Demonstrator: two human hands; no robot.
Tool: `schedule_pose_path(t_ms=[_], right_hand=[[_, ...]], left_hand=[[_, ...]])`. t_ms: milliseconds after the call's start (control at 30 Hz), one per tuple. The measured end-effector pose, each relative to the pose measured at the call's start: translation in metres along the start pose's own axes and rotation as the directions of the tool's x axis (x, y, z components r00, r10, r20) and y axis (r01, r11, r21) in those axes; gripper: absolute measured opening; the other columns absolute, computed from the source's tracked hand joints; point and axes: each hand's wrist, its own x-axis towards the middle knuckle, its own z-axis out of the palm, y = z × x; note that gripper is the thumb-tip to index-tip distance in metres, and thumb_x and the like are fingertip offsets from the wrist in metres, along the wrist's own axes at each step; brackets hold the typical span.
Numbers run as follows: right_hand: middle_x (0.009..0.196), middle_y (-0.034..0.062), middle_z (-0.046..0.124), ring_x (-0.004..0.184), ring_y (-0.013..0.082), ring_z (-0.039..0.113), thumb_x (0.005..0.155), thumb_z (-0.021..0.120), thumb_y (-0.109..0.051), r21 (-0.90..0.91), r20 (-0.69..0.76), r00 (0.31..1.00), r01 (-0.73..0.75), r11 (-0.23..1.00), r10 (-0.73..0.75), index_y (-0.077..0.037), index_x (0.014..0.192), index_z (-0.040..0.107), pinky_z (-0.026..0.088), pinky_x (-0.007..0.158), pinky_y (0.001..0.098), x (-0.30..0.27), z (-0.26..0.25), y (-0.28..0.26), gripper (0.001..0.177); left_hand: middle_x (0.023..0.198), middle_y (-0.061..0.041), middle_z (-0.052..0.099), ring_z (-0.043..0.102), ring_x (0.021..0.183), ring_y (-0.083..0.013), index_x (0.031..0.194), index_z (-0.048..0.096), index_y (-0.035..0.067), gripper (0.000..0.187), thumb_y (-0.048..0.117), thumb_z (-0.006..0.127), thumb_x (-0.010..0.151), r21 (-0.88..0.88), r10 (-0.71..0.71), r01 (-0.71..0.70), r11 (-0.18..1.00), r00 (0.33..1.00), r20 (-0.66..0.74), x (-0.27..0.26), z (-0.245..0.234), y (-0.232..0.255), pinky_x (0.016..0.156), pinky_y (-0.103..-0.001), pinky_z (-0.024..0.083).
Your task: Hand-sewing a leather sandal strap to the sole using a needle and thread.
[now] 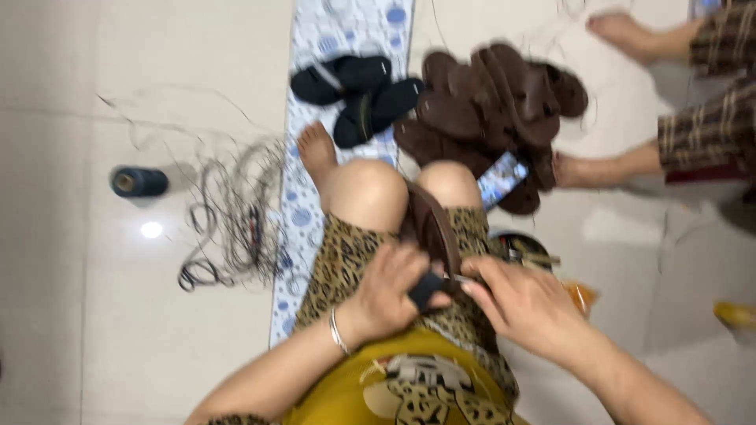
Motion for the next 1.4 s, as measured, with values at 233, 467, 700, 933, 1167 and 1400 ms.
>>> schedule_pose_path(t_ms=[233, 467, 700, 933, 1167, 1400], right_hand=[[0.102, 0.0080, 0.074, 0.072, 0.0244, 0.074, 0.086, 0.066, -0.020, -0.179, -0.155, 0.988, -0.025, 0.984, -0.003, -0.013, 0.136, 0.053, 0.062, 0.062, 0.0395, -0.008, 0.017, -0.001, 0.052], [0.083, 0.0097, 0.076, 0.058, 0.0213, 0.071, 0.087, 0.072, -0.015, -0.143, -0.286, 0.957, 0.008, 0.990, -0.049, -0.004, 0.124, 0.061, 0.055, 0.047, 0.0349, -0.007, 0.010, -0.017, 0.040], [0.070, -0.0026, 0.058, 0.044, 0.0141, 0.059, 0.084, 0.061, -0.022, -0.405, 0.090, 0.994, -0.019, 0.914, 0.061, -0.027, 0.150, 0.047, 0.047, 0.038, 0.0319, -0.036, -0.040, -0.006, 0.068], [0.083, -0.0009, 0.079, 0.053, 0.0086, 0.056, 0.082, 0.076, -0.024, 0.656, 0.113, 0.897, -0.390, 0.647, 0.426, -0.022, 0.118, 0.074, 0.045, 0.045, 0.0227, -0.037, 0.016, 0.026, 0.036], [0.085, 0.0103, 0.061, 0.051, 0.0100, 0.048, 0.097, 0.064, -0.017, 0.990, 0.041, 0.997, -0.050, 0.133, 0.070, -0.006, 0.067, 0.054, 0.041, 0.042, 0.0228, -0.045, 0.038, 0.013, 0.033], [0.086, 0.0085, 0.085, 0.049, 0.0058, 0.065, 0.082, 0.069, 0.001, 0.726, -0.179, 0.973, 0.031, 0.687, 0.146, -0.008, 0.115, 0.074, 0.045, 0.037, 0.0119, -0.009, 0.038, -0.025, 0.035]], left_hand=[[0.099, -0.006, 0.068, 0.061, 0.100, -0.0224, 0.094, 0.067, 0.009, 0.018, 0.011, 0.078, 0.080, -0.483, -0.205, 0.383, 0.788, 0.902, 0.380, 0.027, -0.057, 0.030, 0.090, -0.035, 0.050], [0.096, -0.011, 0.071, 0.069, 0.078, -0.0245, 0.104, 0.068, -0.002, 0.017, -0.001, 0.066, 0.087, -0.414, -0.483, 0.645, 0.643, 0.760, 0.434, 0.024, -0.044, 0.021, 0.071, -0.031, 0.057], [0.080, -0.014, 0.060, 0.055, 0.047, -0.0155, 0.103, 0.052, -0.007, 0.010, -0.008, 0.056, 0.094, -0.409, -0.186, 0.401, 0.820, 0.862, 0.472, 0.022, -0.028, 0.020, 0.038, -0.021, 0.051], [0.080, -0.005, 0.062, 0.061, 0.064, -0.0182, 0.144, 0.040, 0.000, 0.062, 0.020, 0.069, 0.093, -0.266, -0.319, 0.512, 0.817, 0.786, 0.530, 0.036, -0.041, 0.019, 0.055, -0.027, 0.054], [0.089, 0.004, 0.067, 0.048, 0.065, -0.0018, 0.119, 0.070, 0.005, 0.021, 0.007, 0.065, 0.099, -0.755, -0.731, 0.617, 0.223, 0.618, 0.289, 0.020, -0.051, 0.020, 0.061, -0.015, 0.043], [0.074, 0.007, 0.053, 0.044, 0.059, -0.0039, 0.129, 0.059, 0.006, 0.030, 0.007, 0.065, 0.100, -0.892, -0.437, 0.435, 0.123, 0.831, 0.345, 0.034, -0.076, 0.046, 0.053, -0.017, 0.041]])
